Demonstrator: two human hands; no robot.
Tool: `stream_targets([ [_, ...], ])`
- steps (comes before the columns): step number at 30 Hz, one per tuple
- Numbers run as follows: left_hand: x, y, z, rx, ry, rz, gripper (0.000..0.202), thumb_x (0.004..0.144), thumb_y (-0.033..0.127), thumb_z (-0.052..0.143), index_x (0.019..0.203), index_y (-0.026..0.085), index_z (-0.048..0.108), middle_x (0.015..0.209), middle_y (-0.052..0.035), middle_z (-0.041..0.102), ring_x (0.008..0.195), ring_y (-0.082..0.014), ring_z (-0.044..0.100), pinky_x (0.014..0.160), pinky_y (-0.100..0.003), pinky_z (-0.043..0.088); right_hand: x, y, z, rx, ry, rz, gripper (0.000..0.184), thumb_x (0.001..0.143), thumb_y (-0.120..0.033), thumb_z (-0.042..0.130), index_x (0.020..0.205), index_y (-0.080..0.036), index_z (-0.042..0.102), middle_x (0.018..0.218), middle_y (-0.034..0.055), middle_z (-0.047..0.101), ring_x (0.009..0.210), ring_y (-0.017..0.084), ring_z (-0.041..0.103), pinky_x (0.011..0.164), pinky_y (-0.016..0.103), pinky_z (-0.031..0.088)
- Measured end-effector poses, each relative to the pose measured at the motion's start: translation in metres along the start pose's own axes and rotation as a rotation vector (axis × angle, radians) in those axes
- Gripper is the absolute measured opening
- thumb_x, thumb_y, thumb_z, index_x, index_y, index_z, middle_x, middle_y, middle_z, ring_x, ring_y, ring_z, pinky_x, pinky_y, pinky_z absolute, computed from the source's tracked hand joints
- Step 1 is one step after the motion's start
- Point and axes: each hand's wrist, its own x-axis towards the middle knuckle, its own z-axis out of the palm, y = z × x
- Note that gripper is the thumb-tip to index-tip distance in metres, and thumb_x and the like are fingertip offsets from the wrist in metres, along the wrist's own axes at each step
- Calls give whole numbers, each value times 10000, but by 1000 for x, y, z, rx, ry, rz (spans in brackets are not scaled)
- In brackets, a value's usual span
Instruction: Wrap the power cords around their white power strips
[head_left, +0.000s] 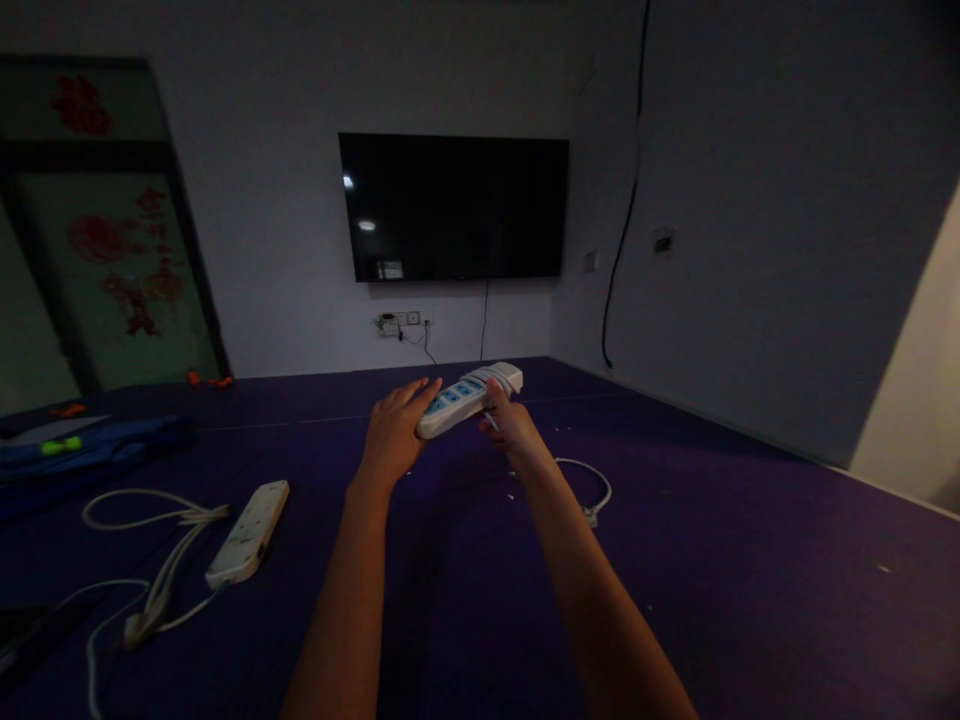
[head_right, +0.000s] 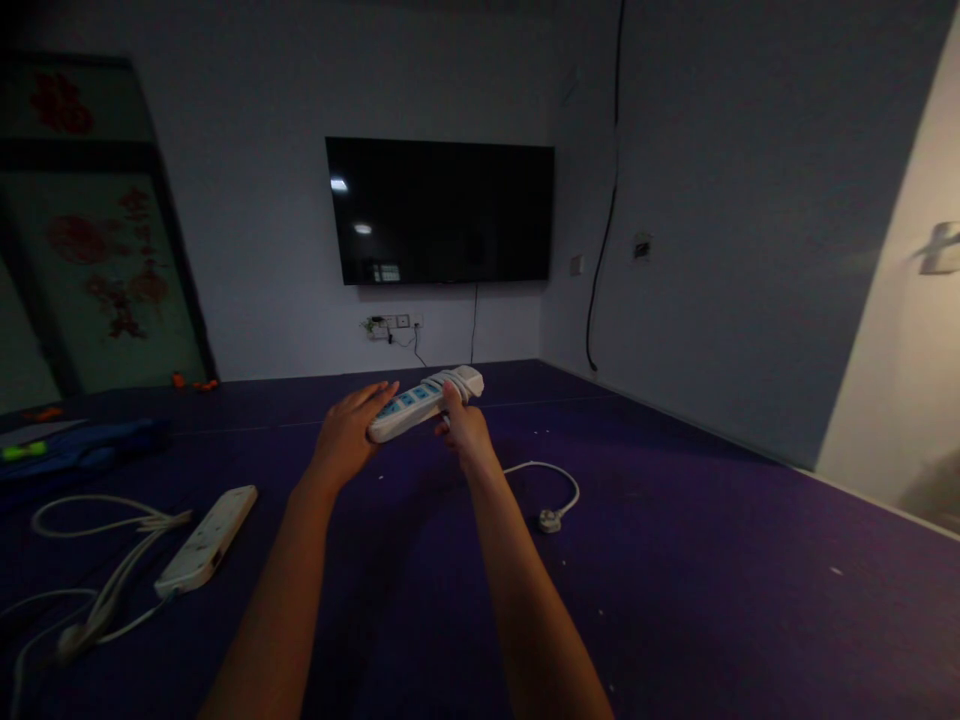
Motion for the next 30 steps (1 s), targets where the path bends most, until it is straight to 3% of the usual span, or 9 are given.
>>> stream_targets([
  [3,-1,-5,1,-265,-37,-60,843,604,292,764,1358,239,390,1375,-123,448,1260,-283,404,1023,-439,319,2,1,-1,54,17,-19,486,865,-560,383,712,-127,539,412,-29,467,295,44,289,305,180,185],
  [7,-5,-10,1,-770,-112,-261,944,553,385,798,1369,188,368,1342,-161,476,1183,-286,492,951,-405,420,3,1,-2,98,23,-37,485,859,-570,390,666,-142,510,402,-33,453,291,42,278,299,179,180],
  [9,-6,-9,1,-989,-108,-443,888,596,411,774,1359,185,379,1291,-169,521,1051,-267,589,831,-373,505,4,1,-3,114,30,-38,487,854,-576,398,656,-145,505,402,-32,452,289,41,275,297,175,178],
  [12,-2,-6,-1,-1225,-70,-691,649,693,465,689,1235,161,501,1140,-155,616,786,-208,669,650,-336,562,3,0,-3,133,23,-39,490,846,-581,412,641,-145,501,405,-30,454,291,38,274,297,170,175],
  [15,2,-2,-3,-1391,-82,-811,451,763,482,611,1046,133,587,923,-119,678,643,-182,672,581,-326,571,1,-1,-2,140,6,-59,485,851,-568,415,629,-144,498,408,-27,459,291,38,274,297,171,176],
  [19,2,2,-5,-1473,-185,-815,390,765,426,636,994,112,604,806,-114,689,665,-208,687,564,-291,570,-1,-1,0,111,-39,-103,494,834,-584,431,643,-137,517,435,-16,490,306,40,290,302,173,189],
  [23,-1,7,-1,-1420,-246,-804,399,673,318,749,993,118,617,744,-79,688,600,-189,679,509,-244,554,-3,-2,3,44,-106,-137,528,835,-606,402,640,-132,530,433,-16,491,313,40,296,315,178,200],
  [30,2,7,4,-1311,-145,-759,382,593,317,790,868,98,643,650,-51,666,465,-128,620,367,-162,440,-4,-3,5,-53,-147,-93,579,893,-581,280,770,-105,584,453,22,572,295,56,347,319,177,247],
])
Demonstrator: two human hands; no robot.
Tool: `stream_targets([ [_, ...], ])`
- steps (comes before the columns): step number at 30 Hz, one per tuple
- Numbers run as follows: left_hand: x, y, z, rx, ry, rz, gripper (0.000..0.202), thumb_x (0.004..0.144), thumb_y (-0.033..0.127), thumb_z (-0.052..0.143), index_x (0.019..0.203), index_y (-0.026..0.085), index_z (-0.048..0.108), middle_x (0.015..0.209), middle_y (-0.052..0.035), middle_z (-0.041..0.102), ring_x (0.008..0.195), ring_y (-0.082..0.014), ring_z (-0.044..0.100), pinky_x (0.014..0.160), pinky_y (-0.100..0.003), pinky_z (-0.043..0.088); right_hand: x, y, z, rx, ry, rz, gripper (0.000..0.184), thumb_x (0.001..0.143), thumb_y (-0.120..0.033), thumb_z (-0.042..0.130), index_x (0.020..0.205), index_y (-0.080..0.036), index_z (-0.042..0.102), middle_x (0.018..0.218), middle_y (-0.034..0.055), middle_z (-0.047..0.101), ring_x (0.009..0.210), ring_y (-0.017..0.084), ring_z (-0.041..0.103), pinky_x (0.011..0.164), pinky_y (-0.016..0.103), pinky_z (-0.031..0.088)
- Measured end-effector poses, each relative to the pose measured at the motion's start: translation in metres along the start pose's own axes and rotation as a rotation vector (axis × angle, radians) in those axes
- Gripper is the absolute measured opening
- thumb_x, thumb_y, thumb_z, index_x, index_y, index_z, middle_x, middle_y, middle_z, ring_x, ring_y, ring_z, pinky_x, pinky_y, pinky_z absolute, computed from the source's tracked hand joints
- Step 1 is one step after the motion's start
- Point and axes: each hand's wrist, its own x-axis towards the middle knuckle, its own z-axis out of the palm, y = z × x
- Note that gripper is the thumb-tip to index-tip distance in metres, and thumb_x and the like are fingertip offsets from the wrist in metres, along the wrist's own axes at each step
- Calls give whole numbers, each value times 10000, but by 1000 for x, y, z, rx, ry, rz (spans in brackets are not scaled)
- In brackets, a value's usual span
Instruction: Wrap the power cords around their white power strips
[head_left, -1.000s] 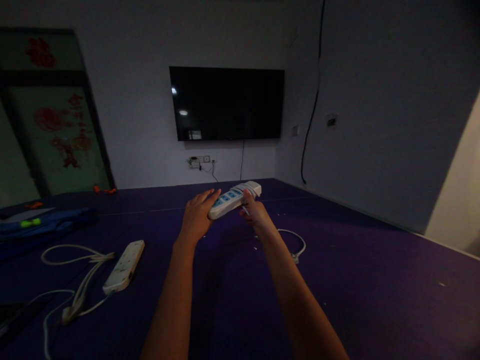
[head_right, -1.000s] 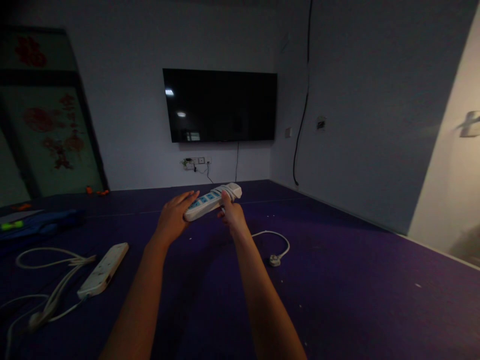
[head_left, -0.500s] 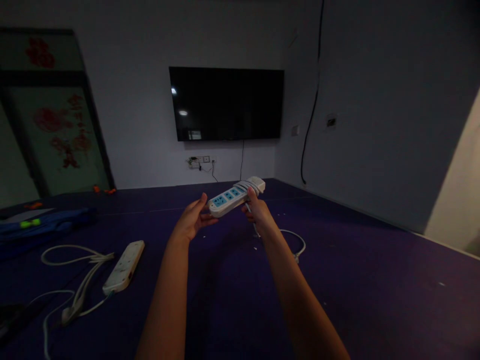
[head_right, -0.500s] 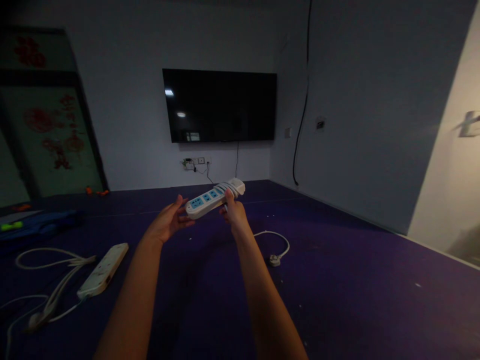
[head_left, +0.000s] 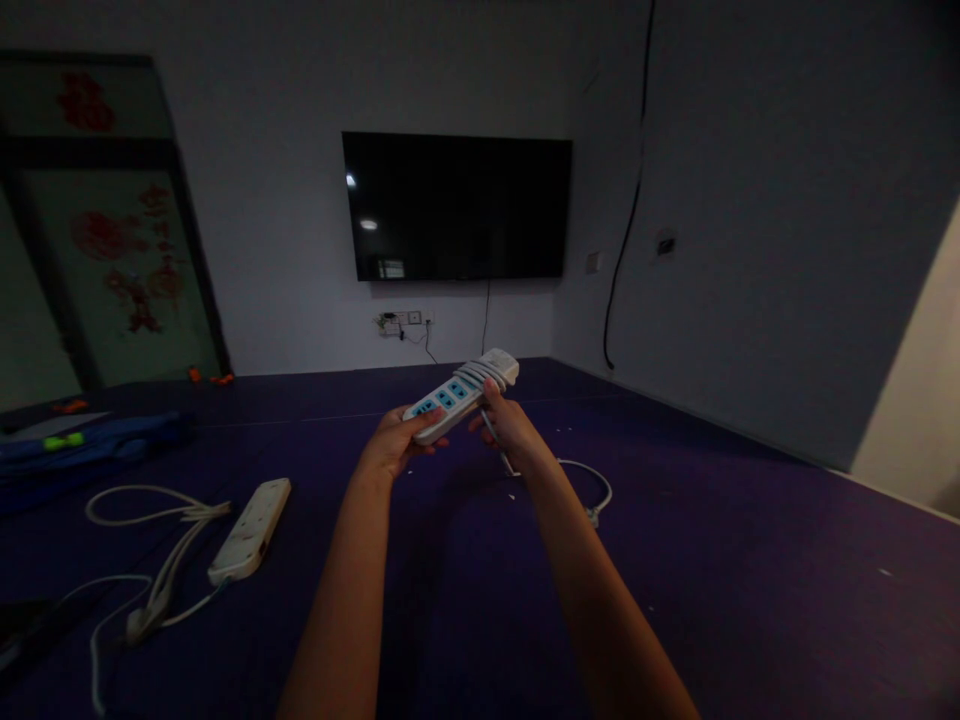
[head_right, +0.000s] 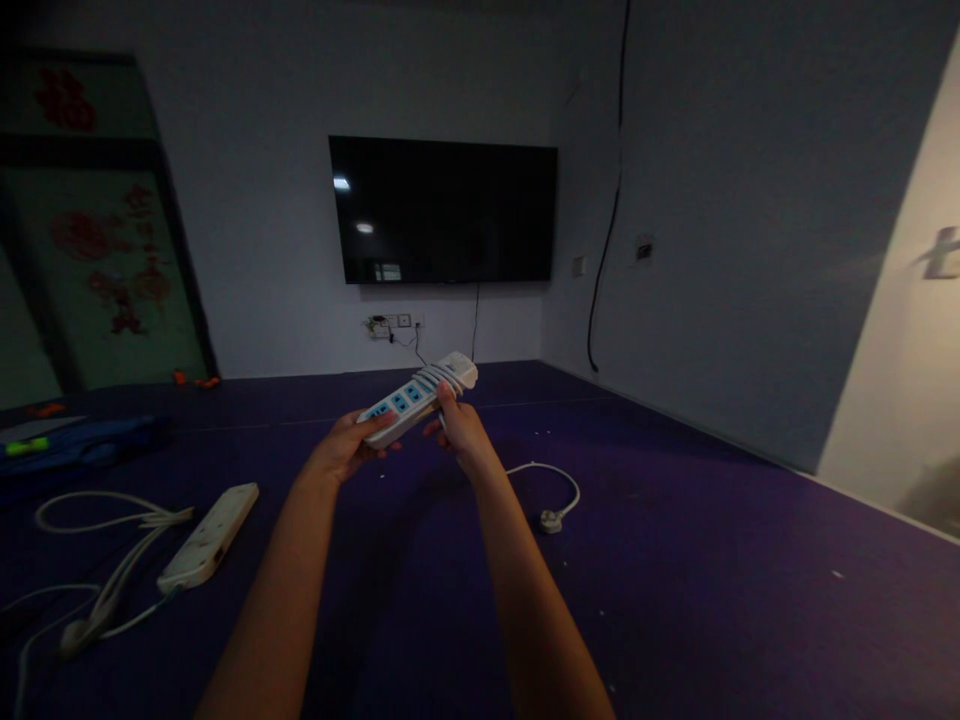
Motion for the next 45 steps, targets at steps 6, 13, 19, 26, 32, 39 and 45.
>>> stream_targets([
  [6,3,0,-4,109,104,126,546,493,280,823,966,107,612,684,-26,664,442,-127,600,350,-176,397,6,9,-2,-207,-57,52,611,910,-565,236,817,-85,603,365,24,541,288,98,431,327,179,320],
  [13,2,0,-4,199,149,242,624,458,309,821,1013,101,624,763,-35,666,524,-112,583,429,-189,429,11,15,-5,-303,-76,115,674,889,-610,215,690,-96,603,348,44,531,292,103,466,326,173,335],
  [19,5,-3,-4,276,182,314,625,463,307,810,1031,110,637,856,-57,669,660,-146,602,495,-198,450,17,21,-9,-376,-63,88,692,839,-680,248,578,-133,581,381,56,562,316,102,497,346,181,373],
  [26,9,-8,-11,429,157,474,523,502,284,781,983,121,655,904,-56,678,805,-187,624,713,-280,491,20,26,-13,-444,-57,36,638,870,-617,300,565,-136,588,395,45,573,312,88,485,355,180,364],
  [32,4,-1,-12,519,143,569,468,566,260,741,1006,129,649,953,-67,687,851,-202,628,770,-302,487,11,15,-8,-341,-27,6,564,898,-529,353,631,-112,623,379,12,554,270,56,374,320,169,281],
  [39,12,-10,-13,710,167,640,442,625,194,701,1063,168,645,983,-70,690,890,-211,629,791,-308,479,8,10,-2,-218,-34,93,718,909,-577,155,658,-92,622,406,64,575,294,86,435,321,180,330],
  [45,12,-12,-9,938,226,715,473,657,199,715,1119,236,621,1064,-65,669,973,-232,608,834,-330,462,9,10,-5,-175,-2,126,746,895,-603,120,683,-92,620,440,79,589,321,100,479,336,187,352],
])
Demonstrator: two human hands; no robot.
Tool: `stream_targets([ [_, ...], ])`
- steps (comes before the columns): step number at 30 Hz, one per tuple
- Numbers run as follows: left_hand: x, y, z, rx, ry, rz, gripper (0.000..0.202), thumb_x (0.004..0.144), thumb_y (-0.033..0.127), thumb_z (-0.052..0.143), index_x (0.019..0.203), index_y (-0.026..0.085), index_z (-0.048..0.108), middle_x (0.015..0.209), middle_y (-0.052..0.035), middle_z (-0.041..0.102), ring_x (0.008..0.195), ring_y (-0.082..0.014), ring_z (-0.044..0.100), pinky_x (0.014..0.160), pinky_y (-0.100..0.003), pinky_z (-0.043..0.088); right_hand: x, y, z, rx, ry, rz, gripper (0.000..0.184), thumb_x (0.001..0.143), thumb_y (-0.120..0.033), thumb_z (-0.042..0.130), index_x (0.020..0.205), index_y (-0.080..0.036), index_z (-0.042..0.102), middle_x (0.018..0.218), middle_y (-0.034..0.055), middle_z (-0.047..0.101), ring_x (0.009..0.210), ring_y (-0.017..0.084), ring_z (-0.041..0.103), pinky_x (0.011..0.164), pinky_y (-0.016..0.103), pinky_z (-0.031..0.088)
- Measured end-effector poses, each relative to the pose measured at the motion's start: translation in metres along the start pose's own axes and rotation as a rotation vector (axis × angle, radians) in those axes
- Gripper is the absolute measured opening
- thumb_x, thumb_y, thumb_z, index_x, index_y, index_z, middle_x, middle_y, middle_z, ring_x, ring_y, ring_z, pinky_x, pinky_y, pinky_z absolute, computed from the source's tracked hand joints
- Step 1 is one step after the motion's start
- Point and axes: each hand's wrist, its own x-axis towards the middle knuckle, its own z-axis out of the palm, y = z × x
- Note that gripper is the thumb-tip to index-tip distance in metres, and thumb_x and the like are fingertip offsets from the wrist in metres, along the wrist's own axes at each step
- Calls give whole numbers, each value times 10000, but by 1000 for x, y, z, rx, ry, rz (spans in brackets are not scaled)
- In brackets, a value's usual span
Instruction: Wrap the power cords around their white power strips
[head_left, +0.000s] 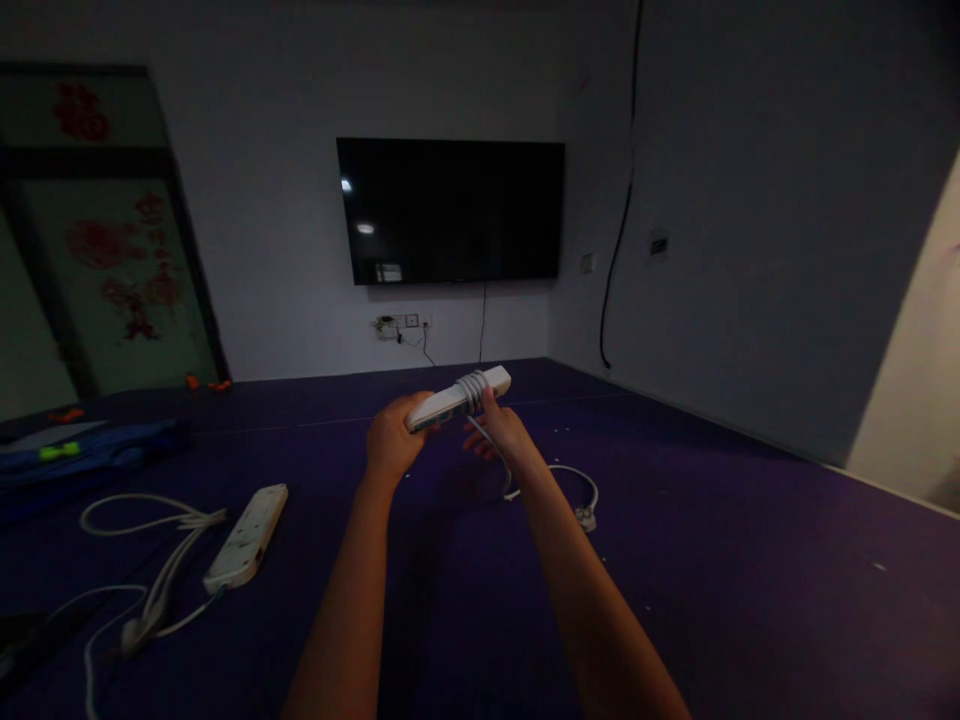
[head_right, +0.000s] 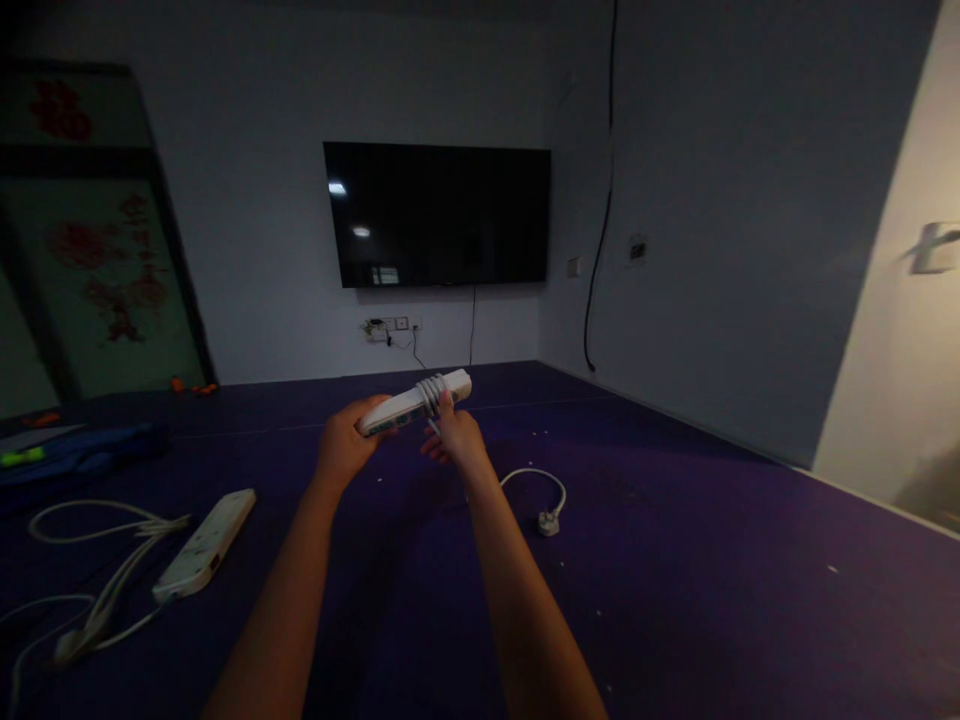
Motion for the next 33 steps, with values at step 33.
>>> stream_targets([
  [33,2,26,-1,-775,-193,-774,598,740,599,561,1096,119,594,859,-116,685,557,-173,656,485,-255,517,-8,-9,-6,33,112,-171,612,822,-639,366,697,-103,633,544,84,626,369,87,434,368,217,299],
])
